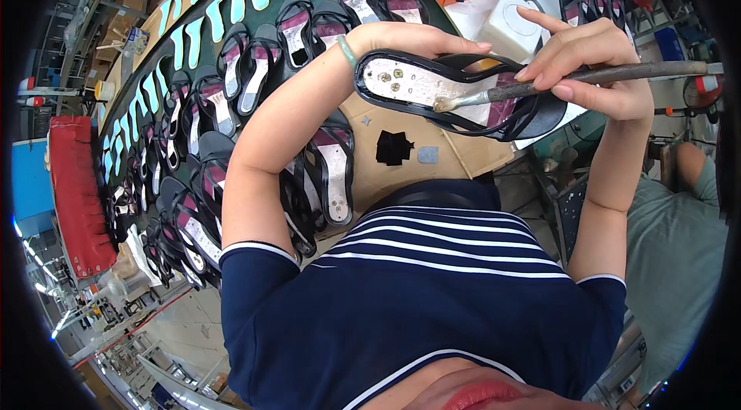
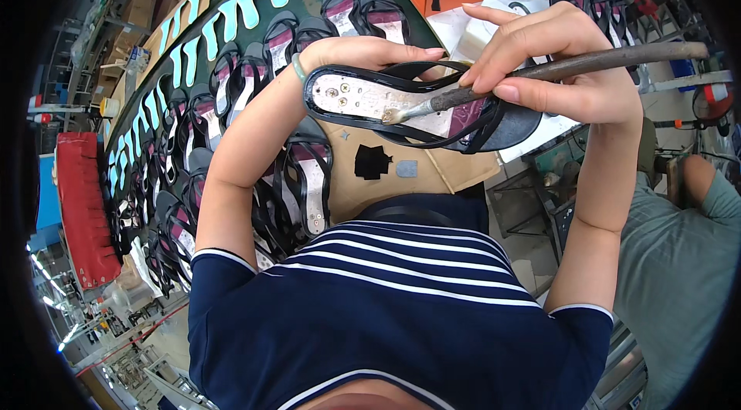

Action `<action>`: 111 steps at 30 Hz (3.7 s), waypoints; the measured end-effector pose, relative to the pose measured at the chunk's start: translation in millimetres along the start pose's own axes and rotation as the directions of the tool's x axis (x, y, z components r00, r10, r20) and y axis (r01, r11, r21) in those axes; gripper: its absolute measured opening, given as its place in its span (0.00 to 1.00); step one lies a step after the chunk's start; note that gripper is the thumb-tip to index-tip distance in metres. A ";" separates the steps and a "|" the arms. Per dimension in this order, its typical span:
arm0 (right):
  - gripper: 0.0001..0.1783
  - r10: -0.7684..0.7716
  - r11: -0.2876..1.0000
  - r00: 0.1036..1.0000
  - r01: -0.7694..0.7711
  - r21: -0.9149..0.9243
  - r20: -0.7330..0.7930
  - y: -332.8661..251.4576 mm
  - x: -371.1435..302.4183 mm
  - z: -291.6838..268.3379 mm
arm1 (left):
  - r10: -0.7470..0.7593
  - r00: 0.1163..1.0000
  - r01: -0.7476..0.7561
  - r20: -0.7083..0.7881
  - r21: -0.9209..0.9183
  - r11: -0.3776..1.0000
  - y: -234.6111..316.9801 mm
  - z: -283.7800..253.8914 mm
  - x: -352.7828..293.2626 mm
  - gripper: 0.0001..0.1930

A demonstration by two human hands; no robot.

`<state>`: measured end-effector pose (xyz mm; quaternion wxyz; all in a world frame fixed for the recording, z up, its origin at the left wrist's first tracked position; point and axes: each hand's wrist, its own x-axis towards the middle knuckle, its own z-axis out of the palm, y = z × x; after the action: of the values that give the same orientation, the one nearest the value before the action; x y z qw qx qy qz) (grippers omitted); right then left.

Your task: Applying glue to the interior components of various shoes using a brush.

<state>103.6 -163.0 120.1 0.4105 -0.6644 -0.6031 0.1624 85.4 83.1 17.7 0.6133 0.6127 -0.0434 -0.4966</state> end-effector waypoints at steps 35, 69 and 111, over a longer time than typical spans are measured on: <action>0.07 0.016 0.994 0.920 0.030 -0.109 0.392 -14.1 16.6 -7.3 | 0.188 0.963 -0.264 0.193 0.536 0.802 9.7 6.4 -7.8 0.37; 0.11 -0.322 0.850 0.536 -0.200 -0.487 -0.781 29.9 23.2 113.8 | 0.667 0.008 -0.993 -0.745 0.075 0.096 -38.5 3.4 71.2 0.25; 0.21 -0.164 0.986 0.185 0.026 -0.162 -0.969 -12.6 -14.9 102.2 | 0.580 0.038 -0.979 -0.813 -0.148 -0.142 -48.2 -18.2 56.1 0.31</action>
<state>19.2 -142.0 62.9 0.6724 -0.5983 -0.2521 -0.3555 98.9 70.6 -56.3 0.9427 0.2266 -0.0712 0.2342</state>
